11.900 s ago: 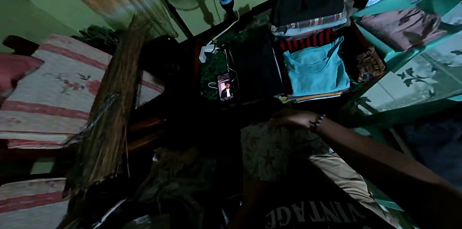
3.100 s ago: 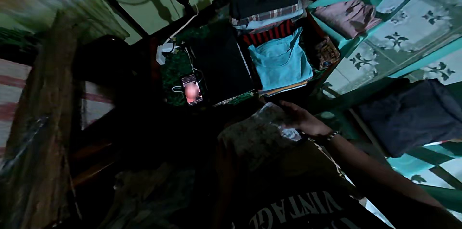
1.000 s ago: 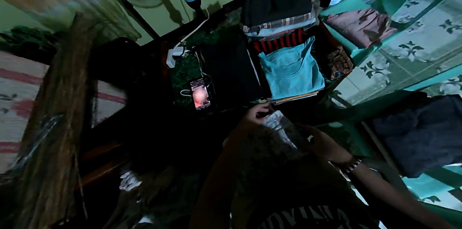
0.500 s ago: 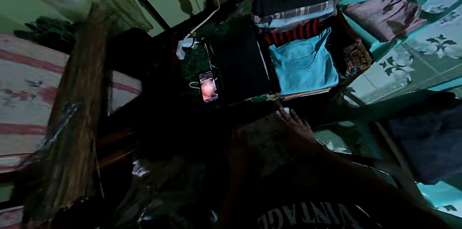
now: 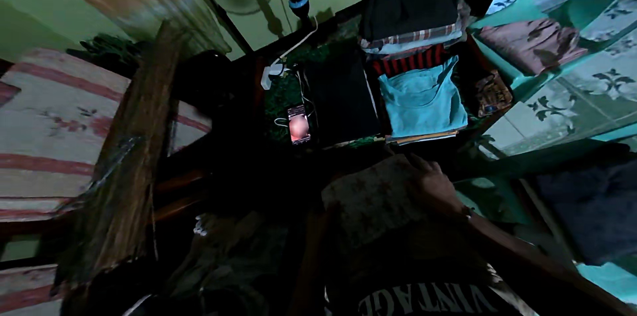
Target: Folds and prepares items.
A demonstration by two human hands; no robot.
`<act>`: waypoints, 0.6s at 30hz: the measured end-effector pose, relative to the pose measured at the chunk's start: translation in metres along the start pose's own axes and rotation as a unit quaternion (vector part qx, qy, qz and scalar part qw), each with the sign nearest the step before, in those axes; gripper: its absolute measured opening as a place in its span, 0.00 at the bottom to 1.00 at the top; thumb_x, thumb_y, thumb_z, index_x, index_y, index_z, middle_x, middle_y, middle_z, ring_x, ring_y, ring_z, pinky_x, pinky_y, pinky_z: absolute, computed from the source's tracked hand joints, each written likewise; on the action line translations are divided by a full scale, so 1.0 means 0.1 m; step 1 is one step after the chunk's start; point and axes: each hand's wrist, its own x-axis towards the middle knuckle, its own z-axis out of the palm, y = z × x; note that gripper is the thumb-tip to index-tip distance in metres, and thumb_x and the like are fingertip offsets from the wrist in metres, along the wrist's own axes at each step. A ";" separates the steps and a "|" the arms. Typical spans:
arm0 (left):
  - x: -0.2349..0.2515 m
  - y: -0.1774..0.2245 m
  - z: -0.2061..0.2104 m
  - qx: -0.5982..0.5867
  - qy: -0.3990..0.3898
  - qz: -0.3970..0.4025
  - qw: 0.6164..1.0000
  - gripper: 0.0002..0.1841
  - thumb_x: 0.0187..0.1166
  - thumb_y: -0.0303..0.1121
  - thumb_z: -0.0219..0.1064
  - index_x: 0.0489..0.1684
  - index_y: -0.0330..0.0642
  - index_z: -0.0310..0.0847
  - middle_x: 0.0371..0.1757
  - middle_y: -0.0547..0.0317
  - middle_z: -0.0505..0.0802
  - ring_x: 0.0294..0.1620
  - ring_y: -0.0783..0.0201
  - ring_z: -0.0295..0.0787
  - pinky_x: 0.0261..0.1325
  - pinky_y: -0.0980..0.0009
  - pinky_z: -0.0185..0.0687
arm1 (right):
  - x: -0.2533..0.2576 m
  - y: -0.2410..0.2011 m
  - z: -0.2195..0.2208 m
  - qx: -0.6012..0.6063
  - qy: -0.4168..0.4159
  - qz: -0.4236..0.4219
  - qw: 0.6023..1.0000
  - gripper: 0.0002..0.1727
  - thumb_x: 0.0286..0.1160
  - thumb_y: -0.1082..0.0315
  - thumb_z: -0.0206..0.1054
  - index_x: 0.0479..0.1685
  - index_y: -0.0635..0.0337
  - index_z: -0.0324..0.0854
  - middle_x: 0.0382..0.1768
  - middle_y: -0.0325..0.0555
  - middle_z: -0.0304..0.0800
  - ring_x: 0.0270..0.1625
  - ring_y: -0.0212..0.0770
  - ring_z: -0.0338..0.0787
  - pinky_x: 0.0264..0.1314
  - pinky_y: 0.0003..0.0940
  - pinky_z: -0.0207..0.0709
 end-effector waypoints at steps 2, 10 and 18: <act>0.03 0.06 -0.04 0.005 -0.018 0.002 1.000 0.26 0.77 0.40 0.75 0.67 0.31 0.78 0.52 0.41 0.91 0.46 0.54 0.91 0.50 0.55 0.89 | -0.14 -0.15 -0.18 0.041 -0.039 0.003 0.998 0.27 0.81 0.61 0.64 0.81 0.48 0.76 0.79 0.57 0.73 0.76 0.60 0.78 0.71 0.58 0.77; -0.29 0.75 -0.07 -0.083 -0.139 0.026 0.986 0.25 0.79 0.24 0.68 0.74 0.33 0.67 0.51 0.50 0.88 0.40 0.67 0.88 0.41 0.70 0.87 | -0.32 -0.23 -0.36 0.171 -0.161 0.022 0.972 0.32 0.91 0.44 0.50 0.73 0.62 0.79 0.68 0.65 0.81 0.71 0.61 0.81 0.75 0.60 0.71; -1.19 1.39 0.90 0.008 -0.408 0.317 0.856 0.34 0.64 0.19 0.73 0.76 0.27 0.70 0.54 0.45 0.91 0.48 0.66 0.90 0.55 0.69 0.87 | -0.65 -0.38 -0.51 0.561 0.000 0.147 0.815 0.14 0.92 0.71 0.41 0.60 0.61 0.72 0.39 0.33 0.82 0.39 0.16 0.82 0.45 0.14 0.79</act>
